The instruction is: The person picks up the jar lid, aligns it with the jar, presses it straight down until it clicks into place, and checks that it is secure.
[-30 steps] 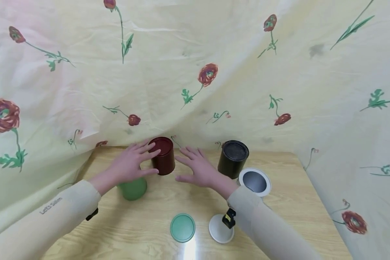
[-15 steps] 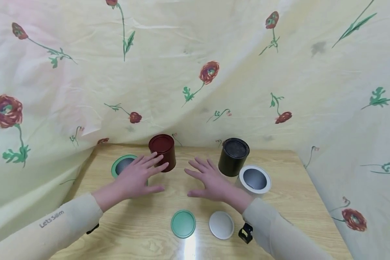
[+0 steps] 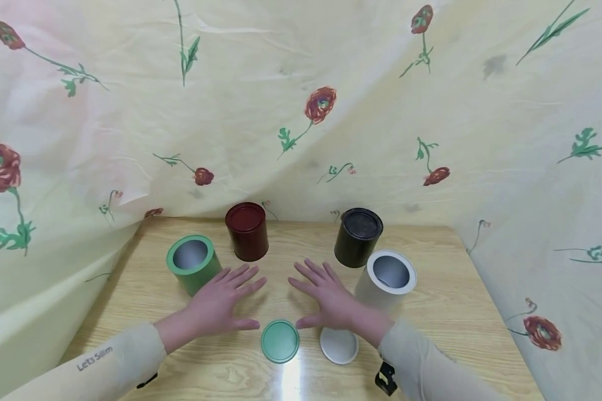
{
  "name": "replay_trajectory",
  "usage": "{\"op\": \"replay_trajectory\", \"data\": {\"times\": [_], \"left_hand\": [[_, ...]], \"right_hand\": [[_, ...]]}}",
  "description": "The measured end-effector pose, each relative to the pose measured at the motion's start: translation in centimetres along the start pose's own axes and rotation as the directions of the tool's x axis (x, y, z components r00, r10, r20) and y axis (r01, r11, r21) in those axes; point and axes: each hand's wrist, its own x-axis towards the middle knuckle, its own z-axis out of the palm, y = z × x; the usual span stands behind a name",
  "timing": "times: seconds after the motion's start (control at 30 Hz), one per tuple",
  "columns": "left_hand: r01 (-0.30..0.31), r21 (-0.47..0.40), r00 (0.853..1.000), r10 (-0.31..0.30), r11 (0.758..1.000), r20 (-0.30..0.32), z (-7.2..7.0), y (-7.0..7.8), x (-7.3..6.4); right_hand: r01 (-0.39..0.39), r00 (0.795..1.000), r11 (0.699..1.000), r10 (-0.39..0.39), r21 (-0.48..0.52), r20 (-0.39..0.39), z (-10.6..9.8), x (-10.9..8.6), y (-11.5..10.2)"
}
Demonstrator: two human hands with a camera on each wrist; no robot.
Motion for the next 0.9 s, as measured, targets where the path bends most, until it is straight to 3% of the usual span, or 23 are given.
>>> {"op": "replay_trajectory", "data": {"times": [0.3, 0.43, 0.57, 0.73, 0.9], "left_hand": [[0.002, -0.013, 1.0, -0.002, 1.0, 0.003, 3.9, -0.4, -2.1], [-0.019, 0.006, 0.999, 0.019, 1.0, -0.037, 5.2, -0.6, -2.7], [-0.031, -0.006, 0.997, 0.03, 1.0, -0.073, 6.0, -0.5, -3.0], [-0.05, -0.037, 0.993, 0.046, 0.998, -0.104, 6.4, 0.0, -3.2], [-0.05, -0.03, 0.994, 0.047, 0.998, -0.095, 7.0, 0.5, -3.1]], "right_hand": [[-0.005, 1.0, 0.999, 0.006, -0.041, 0.016, 3.1, -1.8, 0.2], [-0.023, 0.999, 0.999, 0.025, -0.047, 0.029, 4.5, -2.5, 0.4], [-0.032, 0.999, 0.999, 0.033, -0.03, 0.038, 5.4, -3.4, 0.5], [0.006, 1.0, 0.999, -0.006, -0.052, -0.007, 6.1, -4.0, 0.5], [0.036, 0.998, 0.997, -0.039, -0.072, -0.044, 6.6, -4.4, 0.5]]}}
